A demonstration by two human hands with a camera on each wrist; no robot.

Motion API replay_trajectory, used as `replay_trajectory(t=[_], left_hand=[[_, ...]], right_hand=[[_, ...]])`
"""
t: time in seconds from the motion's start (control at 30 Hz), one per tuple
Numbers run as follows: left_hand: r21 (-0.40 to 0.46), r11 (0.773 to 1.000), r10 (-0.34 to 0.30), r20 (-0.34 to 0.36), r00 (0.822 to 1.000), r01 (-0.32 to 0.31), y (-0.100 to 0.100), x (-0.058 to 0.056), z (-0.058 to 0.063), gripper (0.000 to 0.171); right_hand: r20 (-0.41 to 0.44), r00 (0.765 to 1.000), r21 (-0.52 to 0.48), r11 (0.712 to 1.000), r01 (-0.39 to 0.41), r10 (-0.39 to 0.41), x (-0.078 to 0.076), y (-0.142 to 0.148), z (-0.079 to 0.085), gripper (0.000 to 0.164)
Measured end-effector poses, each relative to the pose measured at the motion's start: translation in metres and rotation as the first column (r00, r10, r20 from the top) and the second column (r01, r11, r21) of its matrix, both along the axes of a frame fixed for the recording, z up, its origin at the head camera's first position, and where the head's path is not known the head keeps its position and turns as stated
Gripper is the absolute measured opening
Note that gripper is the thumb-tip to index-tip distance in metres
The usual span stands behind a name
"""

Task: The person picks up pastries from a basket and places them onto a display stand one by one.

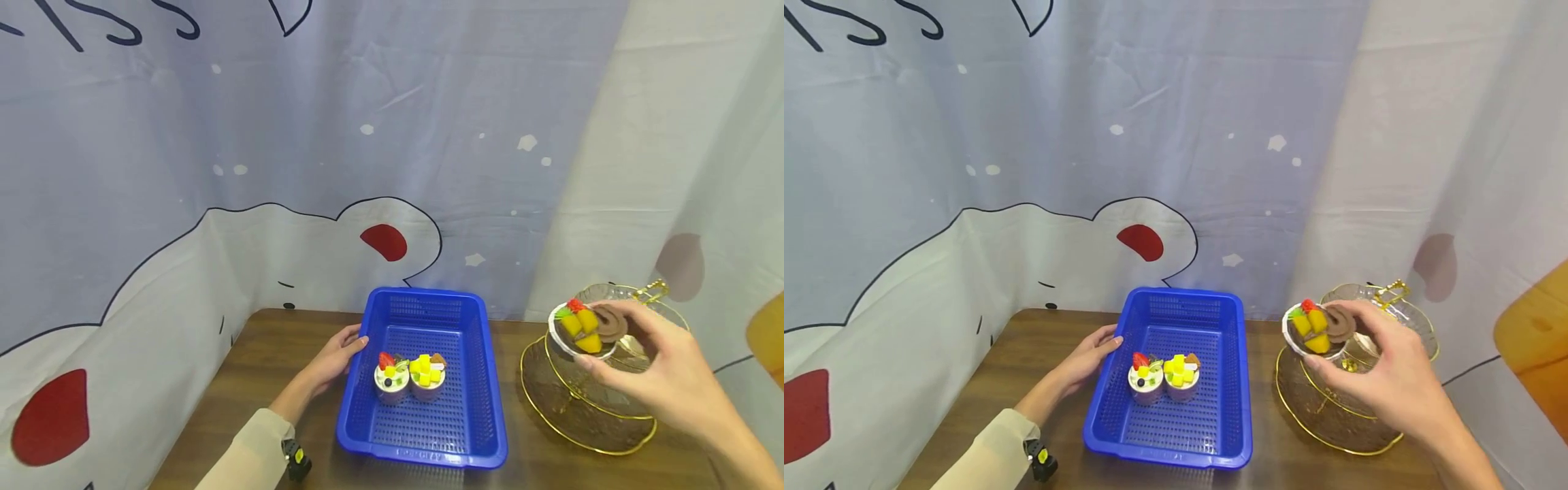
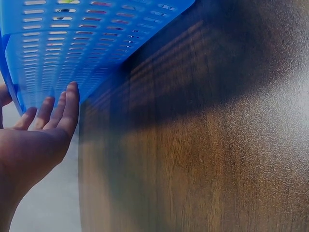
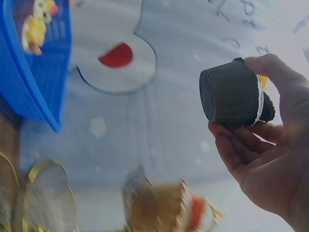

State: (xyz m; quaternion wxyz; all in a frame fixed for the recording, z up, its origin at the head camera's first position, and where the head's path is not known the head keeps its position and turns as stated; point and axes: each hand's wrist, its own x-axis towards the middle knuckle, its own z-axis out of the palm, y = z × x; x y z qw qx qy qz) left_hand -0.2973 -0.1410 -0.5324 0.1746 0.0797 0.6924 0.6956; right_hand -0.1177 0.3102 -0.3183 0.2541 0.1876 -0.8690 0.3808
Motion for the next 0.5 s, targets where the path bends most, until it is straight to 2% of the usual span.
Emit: replay_trajectory(t=[0.13, 0.27, 0.33, 0.4, 0.5], left_hand=[[-0.001, 1.0, 0.015, 0.007, 1.0, -0.015, -0.002, 0.001, -0.002, 0.056], [-0.003, 0.999, 0.033, 0.009, 0.999, -0.033, -0.004, 0.002, -0.002, 0.054], [-0.003, 1.0, 0.028, 0.002, 1.0, -0.028, -0.004, 0.002, -0.001, 0.054], [0.0, 1.0, 0.025, 0.004, 1.0, -0.025, -0.003, 0.001, -0.001, 0.053], [0.003, 1.0, 0.017, 0.011, 1.0, -0.017, 0.0, 0.001, -0.001, 0.054]], right_hand=[[-0.037, 0.998, -0.071, 0.996, 0.047, -0.05, 0.001, 0.019, 0.009, 0.071], [-0.162, 0.987, -0.177, 0.984, -0.027, -0.002, -0.003, 0.039, 0.009, 0.066], [-0.239, 0.971, -0.195, 0.978, -0.072, 0.024, -0.007, 0.052, 0.008, 0.06], [-0.278, 0.96, -0.2, 0.976, -0.083, 0.025, -0.009, 0.064, 0.008, 0.055], [-0.262, 0.961, -0.207, 0.978, 0.032, -0.087, -0.012, 0.082, 0.006, 0.052]])
